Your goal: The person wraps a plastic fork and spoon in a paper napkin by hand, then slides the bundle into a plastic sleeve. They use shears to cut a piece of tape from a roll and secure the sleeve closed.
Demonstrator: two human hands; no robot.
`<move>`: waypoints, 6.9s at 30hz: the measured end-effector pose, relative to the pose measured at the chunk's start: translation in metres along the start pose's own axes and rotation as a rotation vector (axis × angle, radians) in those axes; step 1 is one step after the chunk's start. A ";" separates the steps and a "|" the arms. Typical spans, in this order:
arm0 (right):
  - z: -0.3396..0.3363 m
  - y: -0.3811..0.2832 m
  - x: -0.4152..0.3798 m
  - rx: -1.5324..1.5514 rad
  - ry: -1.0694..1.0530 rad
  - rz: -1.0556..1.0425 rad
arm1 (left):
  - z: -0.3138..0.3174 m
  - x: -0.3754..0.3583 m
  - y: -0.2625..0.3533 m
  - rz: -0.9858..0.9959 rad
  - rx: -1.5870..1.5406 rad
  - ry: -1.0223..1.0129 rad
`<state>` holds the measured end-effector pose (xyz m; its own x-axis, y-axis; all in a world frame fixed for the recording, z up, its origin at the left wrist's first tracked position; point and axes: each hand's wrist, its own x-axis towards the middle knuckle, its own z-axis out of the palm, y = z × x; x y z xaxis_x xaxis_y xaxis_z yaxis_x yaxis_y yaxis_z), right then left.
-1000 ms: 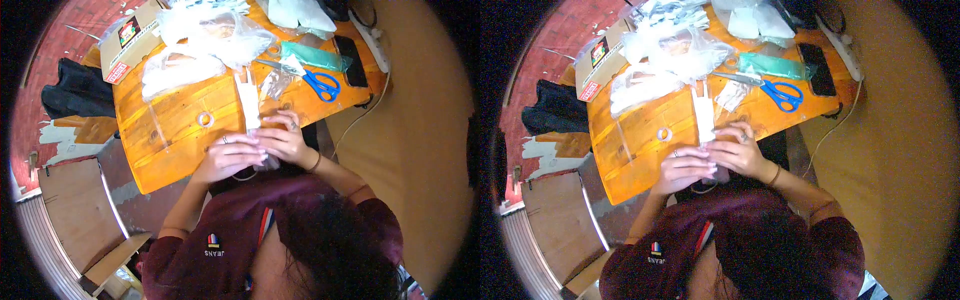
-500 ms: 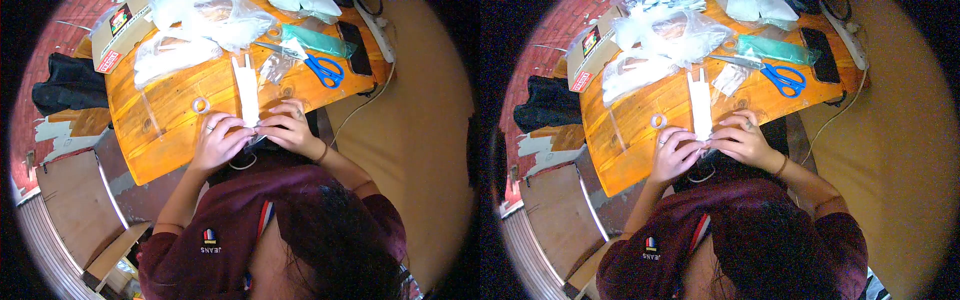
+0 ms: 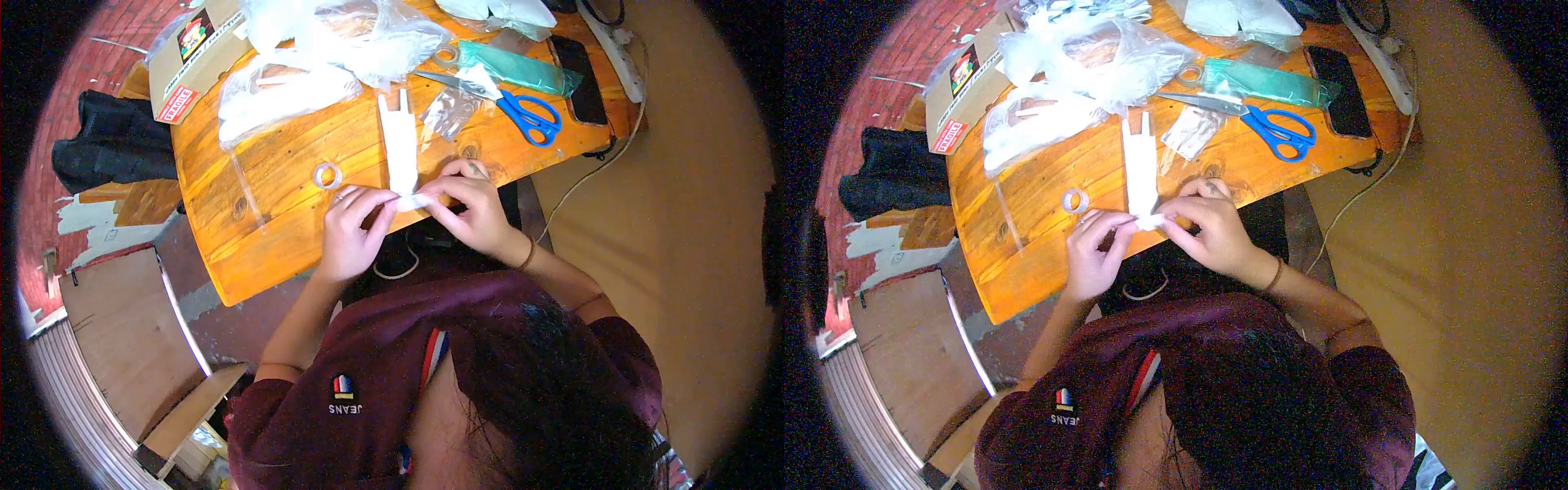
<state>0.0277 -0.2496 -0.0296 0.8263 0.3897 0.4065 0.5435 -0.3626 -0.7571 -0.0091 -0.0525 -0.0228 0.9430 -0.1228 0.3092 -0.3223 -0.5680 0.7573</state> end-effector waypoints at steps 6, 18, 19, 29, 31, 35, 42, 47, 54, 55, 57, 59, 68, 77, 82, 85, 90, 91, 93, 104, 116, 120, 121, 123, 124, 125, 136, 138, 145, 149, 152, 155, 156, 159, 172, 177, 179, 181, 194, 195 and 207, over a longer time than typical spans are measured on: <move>0.004 -0.001 0.003 0.045 -0.057 0.145 | 0.004 0.002 0.004 -0.269 -0.060 0.004; 0.009 -0.013 0.004 0.095 0.093 0.162 | 0.013 0.010 0.011 -0.305 -0.135 0.176; 0.011 -0.010 0.003 0.042 0.094 0.089 | 0.013 0.010 0.011 -0.301 -0.126 0.179; 0.010 -0.009 0.007 -0.201 -0.017 -0.059 | 0.010 0.009 0.010 -0.321 -0.124 0.175; 0.012 -0.010 0.008 -0.204 -0.012 -0.038 | 0.007 0.009 0.008 -0.244 0.015 0.233; 0.013 -0.010 0.008 -0.172 0.011 -0.017 | -0.006 0.014 -0.003 -0.056 0.317 0.424; 0.012 -0.011 0.010 -0.159 0.039 -0.032 | -0.012 0.012 -0.011 -0.243 0.205 0.379; 0.008 -0.012 0.010 -0.093 0.037 -0.006 | -0.019 0.015 -0.008 -0.259 0.068 0.291; -0.002 -0.023 0.035 0.119 0.106 0.033 | -0.008 0.020 0.013 -0.184 -0.518 0.172; -0.001 -0.019 0.038 0.143 0.105 0.025 | -0.008 0.020 0.016 -0.170 -0.537 0.138; 0.002 -0.012 0.044 0.209 0.094 0.032 | -0.005 0.020 0.020 -0.134 -0.525 0.108; 0.003 -0.013 0.047 0.286 0.070 0.080 | -0.003 0.019 0.019 -0.101 -0.536 0.088; 0.002 -0.013 0.048 0.558 -0.014 0.289 | 0.000 0.019 0.020 -0.061 -0.534 0.104; -0.015 -0.014 0.055 0.039 0.075 -0.076 | -0.008 0.027 0.026 -0.289 -0.217 -0.071; -0.019 -0.013 0.056 0.010 0.076 -0.101 | -0.002 0.027 0.009 -0.076 -0.175 -0.096; -0.019 -0.013 0.057 -0.038 0.123 -0.128 | 0.002 0.026 0.017 -0.124 -0.361 -0.019; -0.019 -0.015 0.056 -0.151 0.162 -0.174 | 0.000 0.028 0.030 -0.303 -0.491 -0.107; -0.019 -0.015 0.054 -0.183 0.164 -0.176 | 0.001 0.027 0.028 -0.299 -0.499 -0.107; -0.019 -0.015 0.053 -0.223 0.159 -0.173 | 0.003 0.026 0.026 -0.291 -0.503 -0.106; -0.066 0.013 0.055 -0.331 0.193 0.085 | -0.001 0.026 0.022 -0.306 -0.583 -0.170; -0.142 0.046 0.062 -0.463 -0.446 0.195 | -0.006 0.031 0.017 -0.253 -0.654 -0.145; -0.169 0.041 0.081 -0.304 -0.654 0.231 | -0.011 0.033 0.018 -0.245 -0.666 -0.111; -0.174 0.039 0.081 -0.231 -0.665 0.305 | -0.013 0.033 0.017 -0.247 -0.659 -0.106; -0.187 0.037 0.082 -0.135 -0.739 0.432 | -0.017 0.032 0.014 -0.260 -0.638 -0.116; -0.192 0.048 0.075 -0.060 -0.755 0.449 | -0.021 0.031 0.011 -0.271 -0.623 -0.132; -0.194 0.048 0.070 0.087 -0.741 0.537 | -0.024 0.031 0.008 -0.280 -0.608 -0.145; -0.170 0.037 0.037 0.425 -0.863 0.462 | -0.033 0.039 0.005 -0.275 -0.693 -0.180; -0.162 0.043 0.037 0.430 -0.860 0.451 | -0.027 0.040 0.006 -0.270 -0.722 -0.168; -0.153 0.050 0.042 0.488 -0.828 0.428 | -0.020 0.042 -0.002 -0.266 -0.794 -0.174; -0.156 0.061 0.043 0.515 -0.853 0.427 | -0.025 0.043 -0.001 -0.267 -0.772 -0.195; -0.155 0.061 0.044 0.547 -0.877 0.443 | -0.027 0.044 0.002 -0.256 -0.771 -0.189; -0.153 0.064 0.042 0.580 -0.863 0.477 | -0.027 0.043 0.006 -0.267 -0.770 -0.146; -0.153 0.065 0.041 0.588 -0.853 0.493 | -0.027 0.043 0.007 -0.274 -0.768 -0.128; -0.147 0.061 0.040 0.636 -0.782 0.516 | -0.027 0.044 0.005 -0.284 -0.745 -0.065; -0.144 0.052 0.045 0.675 -0.905 0.484 | -0.011 0.040 0.012 -0.295 -0.844 -0.270; -0.145 0.050 0.042 0.695 -0.876 0.513 | -0.013 0.040 0.013 -0.305 -0.846 -0.282; -0.146 0.054 0.042 0.671 -0.885 0.480 | -0.012 0.040 0.014 -0.308 -0.854 -0.261; -0.147 0.055 0.041 0.660 -0.886 0.458 | -0.012 0.040 0.014 -0.301 -0.846 -0.253; -0.147 0.049 0.045 0.628 -0.947 0.488 | -0.013 0.039 0.002 -0.319 -0.791 -0.262; -0.147 0.049 0.046 0.614 -0.964 0.451 | -0.014 0.039 0.002 -0.331 -0.791 -0.267; -0.176 0.033 0.037 0.057 -0.673 0.391 | -0.053 0.039 -0.014 -0.323 0.196 0.023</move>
<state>0.1020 -0.3960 0.0502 0.6788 0.6790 -0.2798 0.2073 -0.5426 -0.8140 0.0279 -0.0061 0.0094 0.9906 0.1057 0.0869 0.0159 -0.7198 0.6940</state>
